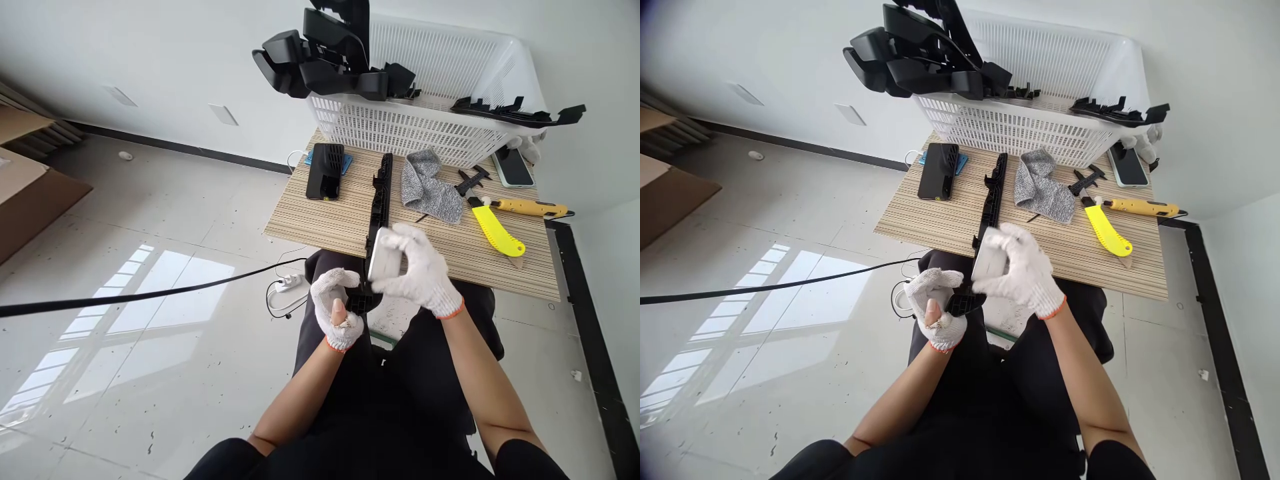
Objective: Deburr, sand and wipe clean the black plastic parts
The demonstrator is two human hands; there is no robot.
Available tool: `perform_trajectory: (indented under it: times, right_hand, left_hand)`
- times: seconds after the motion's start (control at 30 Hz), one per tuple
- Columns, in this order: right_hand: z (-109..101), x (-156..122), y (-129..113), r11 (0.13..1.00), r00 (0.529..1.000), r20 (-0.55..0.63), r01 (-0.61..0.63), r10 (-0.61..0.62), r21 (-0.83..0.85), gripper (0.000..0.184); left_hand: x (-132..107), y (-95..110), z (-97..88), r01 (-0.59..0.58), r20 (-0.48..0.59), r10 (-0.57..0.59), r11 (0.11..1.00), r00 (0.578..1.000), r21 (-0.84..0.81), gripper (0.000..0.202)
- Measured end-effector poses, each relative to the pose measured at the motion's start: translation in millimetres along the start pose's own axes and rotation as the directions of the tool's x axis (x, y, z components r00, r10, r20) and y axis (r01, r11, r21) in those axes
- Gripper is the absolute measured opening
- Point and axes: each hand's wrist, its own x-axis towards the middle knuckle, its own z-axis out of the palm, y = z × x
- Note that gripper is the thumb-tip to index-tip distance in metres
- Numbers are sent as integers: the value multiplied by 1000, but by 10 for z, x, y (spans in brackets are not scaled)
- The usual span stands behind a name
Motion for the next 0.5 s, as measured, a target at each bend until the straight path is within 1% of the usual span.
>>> perform_trajectory:
  times: [0.03,0.07,0.13,0.17,0.27,0.3,0.37,0.4,0.5]
  right_hand:
    - [-2,-2,3,1000,1000,26,15,-15,0,81]
    - [-6,-3,4,1000,1000,15,3,-3,-4,81]
    - [-15,-3,7,998,996,-62,-63,63,-6,83]
    - [-19,-4,7,997,995,-70,-71,71,-1,84]
    - [-23,-8,13,1000,1000,16,-13,13,13,82]
    - [-22,-10,17,1000,1000,2,-25,25,10,81]
    - [-18,-13,25,997,994,-81,-78,79,18,82]
    - [-16,-14,28,997,993,-91,-77,80,29,82]
    - [-14,-12,30,999,1000,-20,-10,11,38,79]
  left_hand:
    - [1,2,1,6,-8,-5,1000,1000,12,36]
    - [3,6,3,11,-12,-11,1000,1000,13,36]
    - [8,17,6,16,-2,-16,1000,1000,-16,36]
    - [10,23,7,18,1,-18,999,1000,-28,36]
    - [17,37,9,47,-9,-47,999,999,-18,35]
    - [17,40,9,55,-15,-55,998,998,-10,35]
    - [16,40,11,54,-16,-54,999,998,-8,36]
    - [15,39,13,50,-13,-50,999,999,-12,36]
    - [9,27,13,46,-11,-47,999,999,-17,36]
